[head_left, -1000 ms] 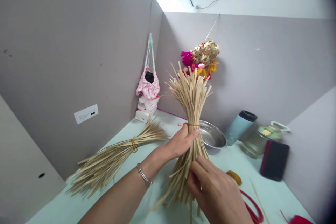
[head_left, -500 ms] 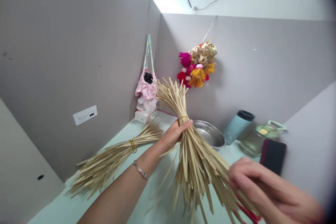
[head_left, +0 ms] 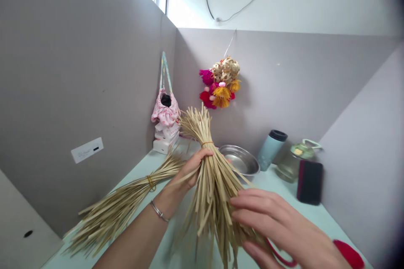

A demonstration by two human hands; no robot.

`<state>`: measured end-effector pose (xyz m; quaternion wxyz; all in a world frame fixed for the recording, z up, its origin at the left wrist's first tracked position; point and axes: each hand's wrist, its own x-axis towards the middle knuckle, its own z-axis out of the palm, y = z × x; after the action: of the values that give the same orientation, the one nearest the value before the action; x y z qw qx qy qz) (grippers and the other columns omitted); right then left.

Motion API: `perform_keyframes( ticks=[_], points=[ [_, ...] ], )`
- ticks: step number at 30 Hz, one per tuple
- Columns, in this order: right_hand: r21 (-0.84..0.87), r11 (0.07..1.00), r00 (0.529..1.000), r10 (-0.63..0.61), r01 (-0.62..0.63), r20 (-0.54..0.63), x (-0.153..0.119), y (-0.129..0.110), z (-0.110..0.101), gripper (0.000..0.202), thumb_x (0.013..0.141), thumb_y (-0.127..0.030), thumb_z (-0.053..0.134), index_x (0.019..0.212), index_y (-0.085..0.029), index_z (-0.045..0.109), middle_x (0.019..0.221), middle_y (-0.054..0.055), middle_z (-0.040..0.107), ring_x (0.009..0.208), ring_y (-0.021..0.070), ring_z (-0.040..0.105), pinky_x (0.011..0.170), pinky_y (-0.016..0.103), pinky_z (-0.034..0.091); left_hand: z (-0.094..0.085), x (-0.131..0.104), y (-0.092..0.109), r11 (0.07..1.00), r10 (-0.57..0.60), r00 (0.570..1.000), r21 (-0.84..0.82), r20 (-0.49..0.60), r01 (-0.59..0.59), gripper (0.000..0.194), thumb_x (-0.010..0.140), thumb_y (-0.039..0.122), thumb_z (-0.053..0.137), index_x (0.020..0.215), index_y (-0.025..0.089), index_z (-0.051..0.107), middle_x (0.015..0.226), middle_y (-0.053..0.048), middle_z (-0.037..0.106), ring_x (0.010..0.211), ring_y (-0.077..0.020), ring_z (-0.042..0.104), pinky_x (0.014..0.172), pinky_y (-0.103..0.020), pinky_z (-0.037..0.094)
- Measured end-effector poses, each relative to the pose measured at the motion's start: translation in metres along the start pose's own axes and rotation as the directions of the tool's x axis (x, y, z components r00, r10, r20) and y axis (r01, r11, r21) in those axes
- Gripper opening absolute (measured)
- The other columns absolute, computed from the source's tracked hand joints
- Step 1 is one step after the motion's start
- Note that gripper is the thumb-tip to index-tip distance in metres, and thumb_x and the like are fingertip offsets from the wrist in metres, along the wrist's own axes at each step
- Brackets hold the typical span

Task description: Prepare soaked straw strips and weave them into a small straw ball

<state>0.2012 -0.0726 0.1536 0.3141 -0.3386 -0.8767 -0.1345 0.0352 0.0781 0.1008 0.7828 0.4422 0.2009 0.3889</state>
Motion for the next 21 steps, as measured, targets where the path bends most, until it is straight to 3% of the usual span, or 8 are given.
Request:
perform_keyframes(
  ticks=[4, 9, 12, 15, 17, 21],
  points=[
    [-0.077, 0.997, 0.997, 0.033, -0.029, 0.064, 0.004, 0.000, 0.006, 0.018, 0.087, -0.016, 0.059, 0.099, -0.025, 0.069, 0.100, 0.003, 0.075, 0.102, 0.0210, 0.068, 0.088, 0.032, 0.059, -0.006, 0.007, 0.000, 0.985, -0.034, 0.999, -0.169, 0.006, 0.034, 0.034, 0.081, 0.028, 0.048, 0.104, 0.010, 0.065, 0.097, -0.013, 0.074, 0.091, -0.0266, 0.070, 0.093, -0.040, 0.050],
    [-0.088, 0.990, 0.988, 0.115, -0.106, 0.102, 0.000, 0.006, 0.006, 0.020, 0.086, -0.012, 0.058, 0.094, -0.026, 0.068, 0.097, 0.000, 0.074, 0.101, 0.0212, 0.067, 0.089, 0.036, 0.055, -0.012, 0.009, 0.002, 0.974, -0.070, 0.997, -0.212, 0.039, 0.077, 0.039, 0.075, 0.024, 0.051, 0.107, 0.004, 0.063, 0.089, -0.016, 0.074, 0.086, -0.0283, 0.071, 0.090, -0.042, 0.050],
    [-0.079, 0.988, 0.979, 0.141, -0.130, 0.150, -0.002, 0.006, 0.004, 0.009, 0.085, -0.021, 0.069, 0.091, -0.026, 0.067, 0.097, -0.001, 0.073, 0.098, 0.0215, 0.067, 0.090, 0.037, 0.053, -0.012, 0.009, 0.002, 0.969, -0.078, 0.996, -0.231, 0.047, 0.087, 0.037, 0.076, 0.023, 0.051, 0.106, 0.006, 0.063, 0.088, -0.013, 0.075, 0.082, -0.0266, 0.071, 0.089, -0.041, 0.050],
    [-0.098, 0.983, 0.970, 0.169, -0.153, 0.177, -0.003, 0.006, 0.006, 0.032, 0.072, -0.037, 0.083, 0.095, -0.025, 0.065, 0.105, 0.002, 0.072, 0.103, 0.0267, 0.065, 0.090, 0.041, 0.052, -0.012, 0.010, 0.001, 0.968, -0.083, 0.996, -0.235, 0.038, 0.089, 0.034, 0.079, 0.023, 0.050, 0.105, 0.008, 0.064, 0.089, -0.011, 0.076, 0.080, -0.0243, 0.072, 0.088, -0.038, 0.051],
    [-0.129, 0.979, 0.974, 0.177, -0.159, 0.143, -0.004, 0.008, 0.010, 0.031, 0.076, -0.037, 0.080, 0.098, -0.024, 0.064, 0.106, 0.005, 0.070, 0.104, 0.0287, 0.064, 0.093, 0.046, 0.048, -0.011, 0.011, 0.000, 0.970, -0.091, 0.995, -0.222, 0.032, 0.096, 0.033, 0.082, 0.023, 0.047, 0.104, 0.007, 0.064, 0.088, -0.011, 0.076, 0.078, -0.0240, 0.072, 0.087, -0.038, 0.051],
    [-0.163, 0.970, 0.983, 0.178, -0.183, -0.042, -0.005, 0.016, 0.016, 0.007, 0.094, -0.018, 0.057, 0.099, -0.020, 0.061, 0.096, 0.005, 0.069, 0.094, 0.0231, 0.063, 0.101, 0.049, 0.038, -0.009, 0.011, 0.002, 0.983, -0.077, 0.997, -0.167, 0.012, 0.078, 0.034, 0.086, 0.021, 0.042, 0.101, 0.004, 0.066, 0.081, -0.012, 0.076, 0.080, -0.0269, 0.072, 0.085, -0.040, 0.053]
  ],
)
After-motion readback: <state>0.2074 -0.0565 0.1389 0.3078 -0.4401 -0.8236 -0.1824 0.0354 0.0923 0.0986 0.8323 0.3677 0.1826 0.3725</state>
